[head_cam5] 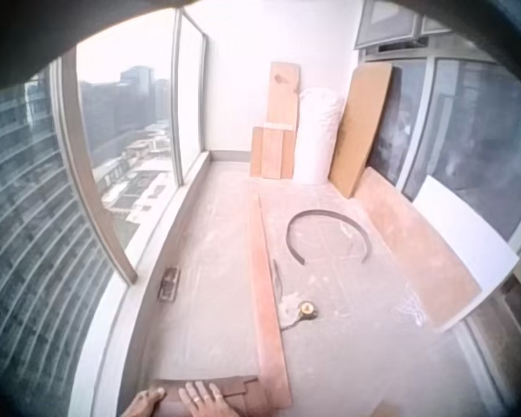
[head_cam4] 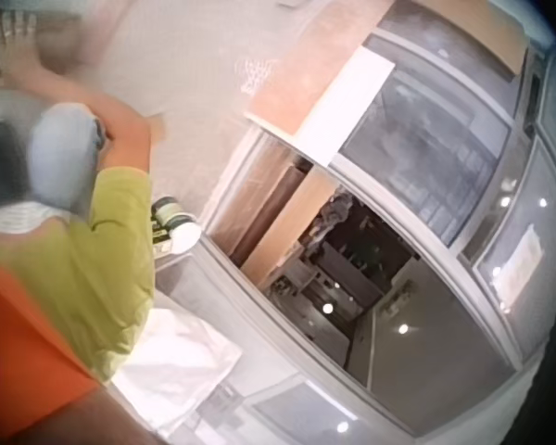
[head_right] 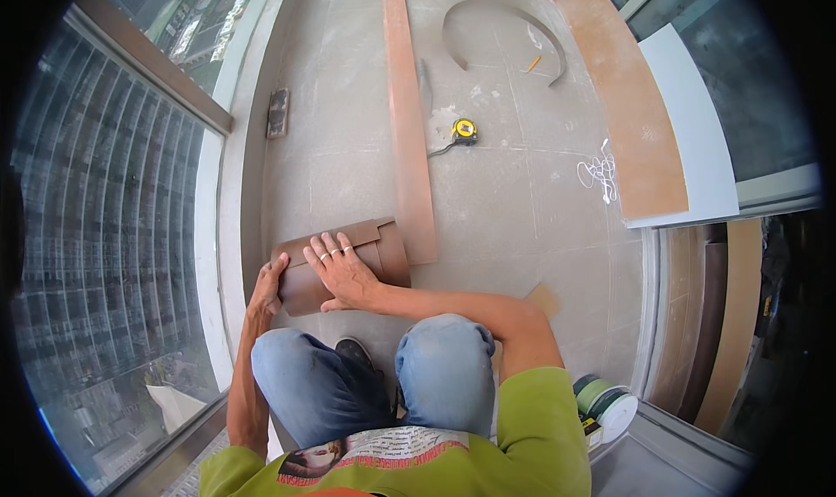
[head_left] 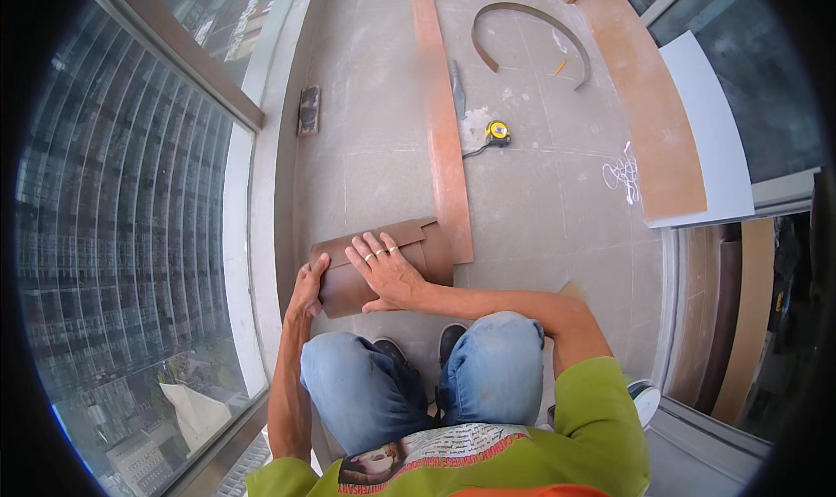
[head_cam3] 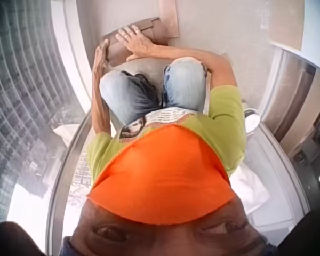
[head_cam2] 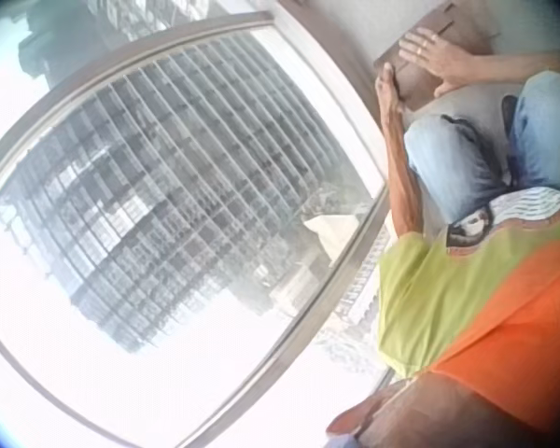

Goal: The person retrieves a long, curved wooden strip and a sanding block from a balcony area. They then move indoors and repeatedly sand the edges and surfaces of the wooden strip using the sanding block. The person pauses to inspect the strip before resuming sanding.

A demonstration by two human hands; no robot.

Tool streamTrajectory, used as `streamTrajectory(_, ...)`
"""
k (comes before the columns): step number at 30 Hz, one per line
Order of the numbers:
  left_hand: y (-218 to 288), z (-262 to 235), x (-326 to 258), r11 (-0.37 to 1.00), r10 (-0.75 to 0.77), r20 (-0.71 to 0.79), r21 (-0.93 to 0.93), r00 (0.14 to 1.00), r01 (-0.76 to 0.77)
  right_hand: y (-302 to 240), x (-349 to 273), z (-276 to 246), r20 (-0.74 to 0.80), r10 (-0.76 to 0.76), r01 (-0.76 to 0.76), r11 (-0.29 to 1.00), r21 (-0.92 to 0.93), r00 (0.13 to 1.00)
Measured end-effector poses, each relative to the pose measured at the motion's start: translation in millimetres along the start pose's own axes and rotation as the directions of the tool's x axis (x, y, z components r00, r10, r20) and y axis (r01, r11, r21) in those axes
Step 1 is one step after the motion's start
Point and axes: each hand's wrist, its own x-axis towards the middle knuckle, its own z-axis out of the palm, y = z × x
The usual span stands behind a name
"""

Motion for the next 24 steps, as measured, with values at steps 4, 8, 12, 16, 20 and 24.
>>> streamTrajectory(4, 11.1, 28.3, -44.1, 0.988, 0.152, -0.115, 0.001, 0.982, -0.153, 11.4, -3.9, -66.4, 0.037, -0.078, 0.076, 0.995, 0.07, 0.996)
streamTrajectory(8, 95.3, 60.0, -79.4, 0.933, 0.316, -0.116, 0.222, 0.942, -0.285, 30.8, 7.0, -168.2, -0.147, 0.092, -0.054, 0.967, 0.247, 0.985)
streamTrajectory(12, 183.2, 86.4, -147.6, 0.902, 0.363, -0.153, 0.303, 0.919, -0.306, 20.2, -25.0, -280.4, -0.151, 0.443, -0.317, 0.804, 0.502, 0.884)
streamTrajectory(16, 279.5, 126.3, -222.5, 0.892, 0.373, -0.147, 0.329, 0.916, -0.311, 11.5, -122.0, -339.2, 0.017, 0.786, -0.62, 0.474, 0.626, 0.618)
streamTrajectory(20, 357.5, 176.6, -273.8, 0.904, 0.279, -0.096, 0.361, 0.955, -0.228, -28.5, -327.4, -305.3, 0.282, 0.957, -0.88, -0.079, 0.469, 0.065)
streamTrajectory(24, 417.8, 218.3, -303.4, 0.9, 0.277, -0.038, 0.359, 0.96, -0.246, -111.1, -489.9, -321.5, 0.564, 0.742, -0.567, -0.656, 0.498, -0.363)
